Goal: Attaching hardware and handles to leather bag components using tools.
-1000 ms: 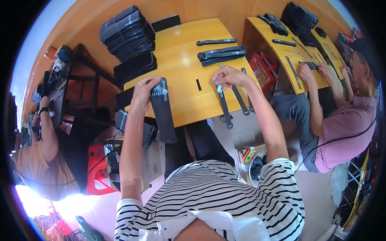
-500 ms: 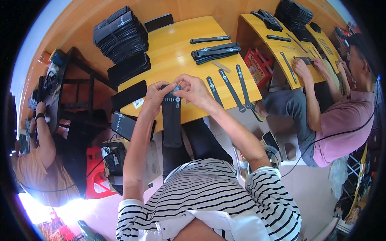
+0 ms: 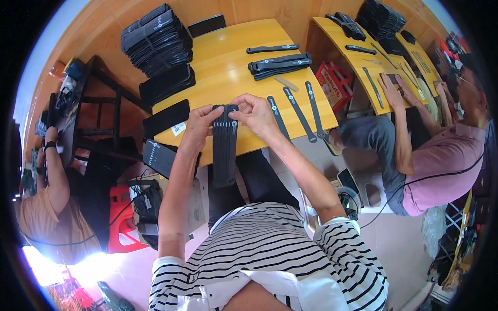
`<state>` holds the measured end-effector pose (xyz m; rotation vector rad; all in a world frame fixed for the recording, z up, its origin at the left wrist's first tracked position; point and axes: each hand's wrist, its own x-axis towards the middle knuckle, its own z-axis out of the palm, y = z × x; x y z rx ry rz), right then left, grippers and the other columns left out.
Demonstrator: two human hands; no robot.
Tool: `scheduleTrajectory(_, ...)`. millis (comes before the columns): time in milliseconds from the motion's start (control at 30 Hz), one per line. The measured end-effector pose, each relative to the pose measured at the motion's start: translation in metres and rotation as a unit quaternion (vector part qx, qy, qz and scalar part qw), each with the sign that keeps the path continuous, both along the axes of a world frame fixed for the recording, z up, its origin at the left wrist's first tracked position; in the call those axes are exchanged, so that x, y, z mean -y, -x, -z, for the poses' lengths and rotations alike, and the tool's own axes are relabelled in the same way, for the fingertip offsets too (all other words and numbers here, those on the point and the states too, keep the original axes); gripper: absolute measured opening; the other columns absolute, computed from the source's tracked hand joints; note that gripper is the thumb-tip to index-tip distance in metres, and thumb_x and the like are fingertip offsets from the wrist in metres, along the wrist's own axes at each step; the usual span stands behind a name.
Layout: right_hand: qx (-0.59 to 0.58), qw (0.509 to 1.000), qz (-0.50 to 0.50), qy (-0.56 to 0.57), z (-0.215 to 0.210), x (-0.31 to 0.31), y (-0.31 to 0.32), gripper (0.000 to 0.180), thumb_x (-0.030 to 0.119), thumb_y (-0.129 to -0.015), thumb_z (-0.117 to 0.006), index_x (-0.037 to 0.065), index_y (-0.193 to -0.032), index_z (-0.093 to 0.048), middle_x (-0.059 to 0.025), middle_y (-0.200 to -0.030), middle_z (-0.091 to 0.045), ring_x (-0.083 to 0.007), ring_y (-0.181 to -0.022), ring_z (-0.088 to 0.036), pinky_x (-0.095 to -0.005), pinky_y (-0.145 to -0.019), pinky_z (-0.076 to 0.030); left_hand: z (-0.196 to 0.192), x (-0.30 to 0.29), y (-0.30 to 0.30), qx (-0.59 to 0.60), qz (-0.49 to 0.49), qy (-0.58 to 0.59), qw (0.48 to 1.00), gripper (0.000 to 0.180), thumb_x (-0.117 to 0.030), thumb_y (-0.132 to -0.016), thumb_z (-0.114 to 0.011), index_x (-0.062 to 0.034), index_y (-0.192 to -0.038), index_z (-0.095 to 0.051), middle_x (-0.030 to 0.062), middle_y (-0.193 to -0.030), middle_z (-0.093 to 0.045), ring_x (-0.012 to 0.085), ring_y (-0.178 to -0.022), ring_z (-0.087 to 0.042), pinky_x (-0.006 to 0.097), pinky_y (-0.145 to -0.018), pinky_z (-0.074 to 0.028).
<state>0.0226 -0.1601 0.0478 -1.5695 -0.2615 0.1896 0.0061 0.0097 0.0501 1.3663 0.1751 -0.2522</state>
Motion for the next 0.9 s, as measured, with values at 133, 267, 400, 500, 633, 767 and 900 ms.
scheduleTrajectory(133, 0.025, 0.999, 0.032, 0.003, 0.001, -0.003, 0.001, 0.021, 0.000, -0.070, -0.071, 0.000, -0.089, -0.061, 0.0005, -0.068, -0.060, -0.0024, -0.057, -0.052, -0.0163, -0.053, -0.042, -0.001, 0.002, 0.000, -0.008, -0.004, 0.007, 1.000, 0.017, -0.019, -0.083, -0.063, -0.0023, -0.081, -0.064, 0.0005, -0.066, -0.059, 0.0062, -0.054, -0.056, 0.020, -0.047, -0.045)
scheduleTrajectory(267, 0.066, 0.996, 0.053, 0.007, 0.007, -0.005, 0.000, 0.023, -0.002, -0.067, -0.073, 0.000, -0.087, -0.062, 0.0006, -0.071, -0.060, -0.0033, -0.062, -0.053, -0.0169, -0.057, -0.044, 0.001, 0.003, 0.000, -0.012, -0.001, 0.012, 1.000, 0.016, -0.018, -0.083, -0.061, -0.0023, -0.079, -0.063, 0.0008, -0.067, -0.059, 0.0071, -0.054, -0.056, 0.021, -0.049, -0.047)
scheduleTrajectory(400, 0.115, 0.990, 0.058, 0.057, 0.007, -0.004, 0.000, 0.024, -0.002, -0.065, -0.074, 0.001, -0.086, -0.063, -0.0001, -0.073, -0.059, -0.0041, -0.064, -0.053, -0.0170, -0.059, -0.044, 0.000, 0.000, 0.000, -0.034, -0.012, 0.015, 0.999, 0.017, -0.018, -0.082, -0.060, -0.0020, -0.078, -0.062, 0.0014, -0.066, -0.059, 0.0078, -0.055, -0.056, 0.022, -0.052, -0.049)
scheduleTrajectory(500, 0.166, 0.980, 0.053, 0.092, 0.002, -0.001, 0.002, 0.024, -0.002, -0.064, -0.074, 0.001, -0.086, -0.064, -0.0017, -0.074, -0.057, -0.0055, -0.065, -0.054, -0.0169, -0.060, -0.044, 0.003, 0.001, 0.001, -0.036, -0.016, 0.021, 0.999, 0.015, -0.015, -0.082, -0.058, -0.0018, -0.078, -0.063, 0.0020, -0.066, -0.059, 0.0085, -0.056, -0.057, 0.022, -0.053, -0.049)
scheduleTrajectory(633, 0.146, 0.981, 0.077, 0.105, -0.001, -0.004, 0.009, 0.026, 0.002, -0.065, -0.075, 0.001, -0.088, -0.064, -0.0026, -0.074, -0.056, -0.0059, -0.063, -0.054, -0.0182, -0.058, -0.045, 0.000, 0.007, 0.004, 0.027, -0.017, -0.010, 0.999, 0.014, -0.012, -0.083, -0.058, 0.0003, -0.081, -0.064, 0.0017, -0.067, -0.060, 0.0072, -0.056, -0.055, 0.021, -0.054, -0.047)
scheduleTrajectory(767, 0.079, 0.992, 0.089, 0.043, -0.004, -0.009, 0.017, 0.024, 0.004, -0.069, -0.073, 0.000, -0.091, -0.064, -0.0030, -0.073, -0.056, -0.0064, -0.062, -0.054, -0.0193, -0.057, -0.045, -0.004, 0.013, 0.010, 0.093, -0.010, -0.046, 0.994, 0.015, -0.011, -0.084, -0.059, 0.0028, -0.082, -0.064, 0.0004, -0.067, -0.059, 0.0053, -0.057, -0.052, 0.020, -0.053, -0.044)
scheduleTrajectory(900, 0.016, 0.997, 0.070, -0.027, -0.007, -0.007, 0.019, 0.021, 0.004, -0.073, -0.069, -0.003, -0.092, -0.063, -0.0039, -0.072, -0.057, -0.0070, -0.062, -0.054, -0.0210, -0.055, -0.045, -0.010, 0.019, 0.017, 0.093, -0.014, -0.028, 0.995, 0.015, -0.011, -0.085, -0.058, 0.0030, -0.082, -0.064, 0.0002, -0.066, -0.058, 0.0050, -0.058, -0.052, 0.019, -0.052, -0.041)
